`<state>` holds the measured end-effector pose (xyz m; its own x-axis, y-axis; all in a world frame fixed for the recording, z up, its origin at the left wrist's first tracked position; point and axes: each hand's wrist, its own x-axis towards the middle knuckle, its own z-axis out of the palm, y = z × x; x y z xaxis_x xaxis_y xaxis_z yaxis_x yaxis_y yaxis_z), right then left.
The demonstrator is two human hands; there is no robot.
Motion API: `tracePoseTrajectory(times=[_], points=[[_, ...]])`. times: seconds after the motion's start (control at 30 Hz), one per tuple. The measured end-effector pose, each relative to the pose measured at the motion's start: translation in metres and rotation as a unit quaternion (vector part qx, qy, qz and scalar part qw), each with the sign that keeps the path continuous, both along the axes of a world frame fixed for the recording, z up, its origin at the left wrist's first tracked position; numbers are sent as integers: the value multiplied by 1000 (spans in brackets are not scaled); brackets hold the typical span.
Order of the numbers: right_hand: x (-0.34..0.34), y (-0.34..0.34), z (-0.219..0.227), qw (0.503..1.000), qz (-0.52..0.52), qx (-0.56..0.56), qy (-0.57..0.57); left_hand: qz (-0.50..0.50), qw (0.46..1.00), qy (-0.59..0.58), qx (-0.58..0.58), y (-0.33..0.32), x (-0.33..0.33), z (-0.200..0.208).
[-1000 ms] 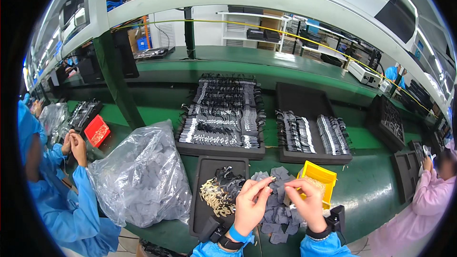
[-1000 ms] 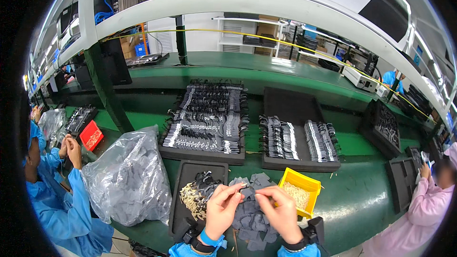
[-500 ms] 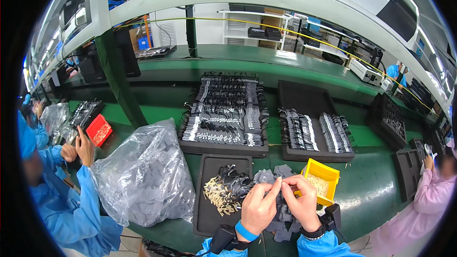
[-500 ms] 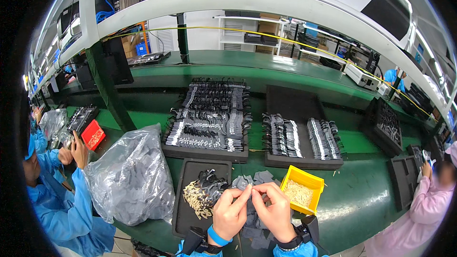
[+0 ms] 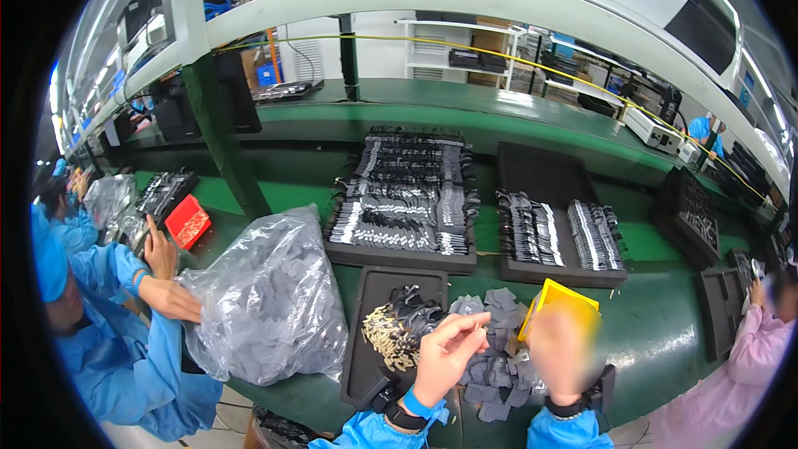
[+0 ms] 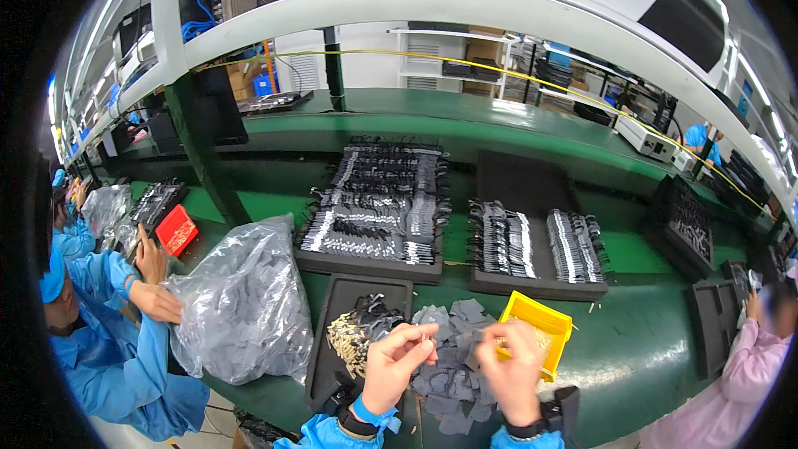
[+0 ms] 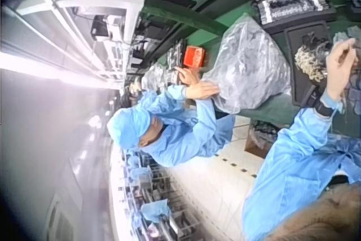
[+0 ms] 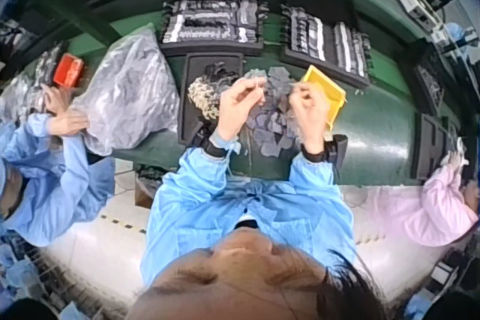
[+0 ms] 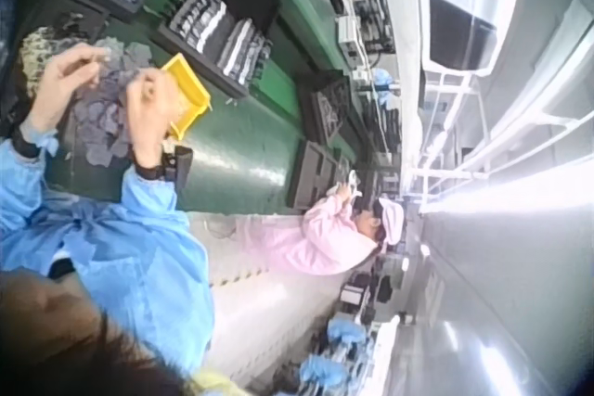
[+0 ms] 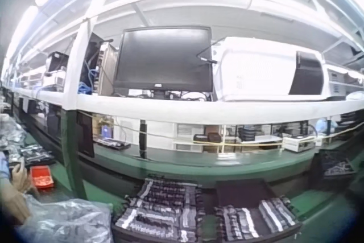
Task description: Assembling small gray plastic components and inserting yellow pins into them at a manufacturing workstation.
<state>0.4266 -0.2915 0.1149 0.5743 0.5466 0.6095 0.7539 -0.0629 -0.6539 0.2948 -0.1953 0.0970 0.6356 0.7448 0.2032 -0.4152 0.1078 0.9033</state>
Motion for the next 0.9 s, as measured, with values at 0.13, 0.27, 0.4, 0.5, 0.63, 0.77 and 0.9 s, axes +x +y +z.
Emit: tracePoseTrajectory(times=[0.13, 0.27, 0.4, 0.5, 0.63, 0.77, 0.9], points=[[28, -30, 5, 992, -87, -41, -86, 15, 997, -10, -78, 8, -15, 8], [64, -54, -18, 953, -167, -199, -156, -20, 998, -13, -62, 9, -17, 5], [78, -62, -27, 966, -156, -129, -162, -56, 996, 45, 56, 4, -13, 22], [59, -51, -10, 983, -136, -122, 33, -41, 987, 79, 131, -2, -21, 48], [27, -39, -3, 996, -14, -8, 93, 20, 955, 51, 292, -12, -22, 45], [-16, -16, 7, 988, 136, -18, 68, 41, 920, 122, 369, -10, -19, 21], [-20, -12, 12, 983, 175, -41, -32, 36, 935, 49, 348, -11, -1, -1]])
